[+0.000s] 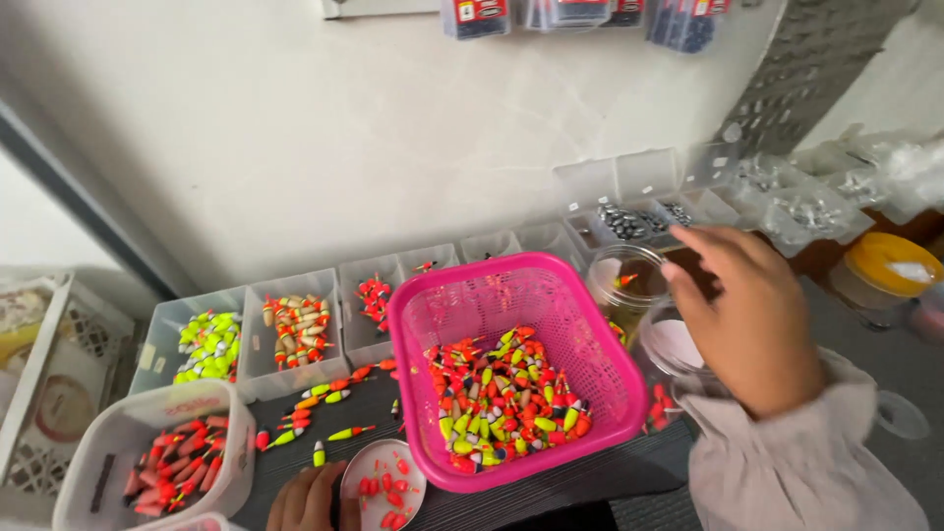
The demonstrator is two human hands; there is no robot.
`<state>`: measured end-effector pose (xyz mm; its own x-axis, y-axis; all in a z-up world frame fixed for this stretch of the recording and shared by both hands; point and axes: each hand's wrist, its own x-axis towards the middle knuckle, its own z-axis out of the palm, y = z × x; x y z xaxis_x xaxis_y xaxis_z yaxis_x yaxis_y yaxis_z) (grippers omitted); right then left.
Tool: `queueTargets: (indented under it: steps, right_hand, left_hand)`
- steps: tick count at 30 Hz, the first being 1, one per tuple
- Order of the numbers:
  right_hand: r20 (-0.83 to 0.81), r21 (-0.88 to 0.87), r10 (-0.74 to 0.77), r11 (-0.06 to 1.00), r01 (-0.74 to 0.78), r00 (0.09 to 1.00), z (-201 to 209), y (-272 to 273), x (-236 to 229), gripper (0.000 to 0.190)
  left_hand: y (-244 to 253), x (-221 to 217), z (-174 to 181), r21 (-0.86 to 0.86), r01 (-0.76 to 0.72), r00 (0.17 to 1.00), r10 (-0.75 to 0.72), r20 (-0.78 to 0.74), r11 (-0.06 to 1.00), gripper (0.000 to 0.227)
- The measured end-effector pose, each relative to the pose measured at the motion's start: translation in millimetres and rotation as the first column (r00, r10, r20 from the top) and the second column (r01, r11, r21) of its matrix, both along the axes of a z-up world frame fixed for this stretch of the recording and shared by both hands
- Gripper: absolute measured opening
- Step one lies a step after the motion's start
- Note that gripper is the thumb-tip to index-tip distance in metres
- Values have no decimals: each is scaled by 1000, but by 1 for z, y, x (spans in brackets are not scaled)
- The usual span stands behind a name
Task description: Assembling fishing floats by manually joining the float body with the tip component.
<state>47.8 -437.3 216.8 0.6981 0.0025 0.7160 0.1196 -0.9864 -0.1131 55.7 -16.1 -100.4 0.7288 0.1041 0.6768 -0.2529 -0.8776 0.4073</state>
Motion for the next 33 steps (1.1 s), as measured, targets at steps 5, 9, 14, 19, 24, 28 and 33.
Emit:
queueTargets:
  steps: [5, 9, 14, 19, 24, 28, 33]
  right_hand:
    - [-519, 457, 485, 854, -251, 704, -68, 73, -69, 21]
    - [-645, 552, 680, 730, -402, 349, -160, 216, -42, 28]
    - [-399, 248, 664, 742, -623, 632, -207, 282, 0, 22]
    - [-611, 55, 244, 962, -267, 753, -220, 302, 68, 13]
    - [-588, 208, 328, 945, -254, 739, -232, 298, 82, 9]
    - [-534, 259, 406, 913, -314, 741, -190, 304, 22, 4]
    - [17, 250, 671, 715, -653, 741, -182, 284, -35, 9]
  left_hand:
    - [-3, -18, 52, -54, 57, 998, -59, -36, 997, 30]
    - [-5, -29, 61, -207, -47, 985, 11, -172, 977, 33]
    - [2, -35, 68, -314, -19, 986, -35, -166, 949, 39]
    - [5, -36, 71, -346, 9, 975, -85, -205, 938, 40]
    - [9, -35, 73, -330, 49, 980, -109, -167, 943, 32]
    - [11, -41, 88, -420, 59, 979, -135, -154, 906, 45]
    - [1, -60, 96, -725, 10, 970, -183, -160, 689, 41]
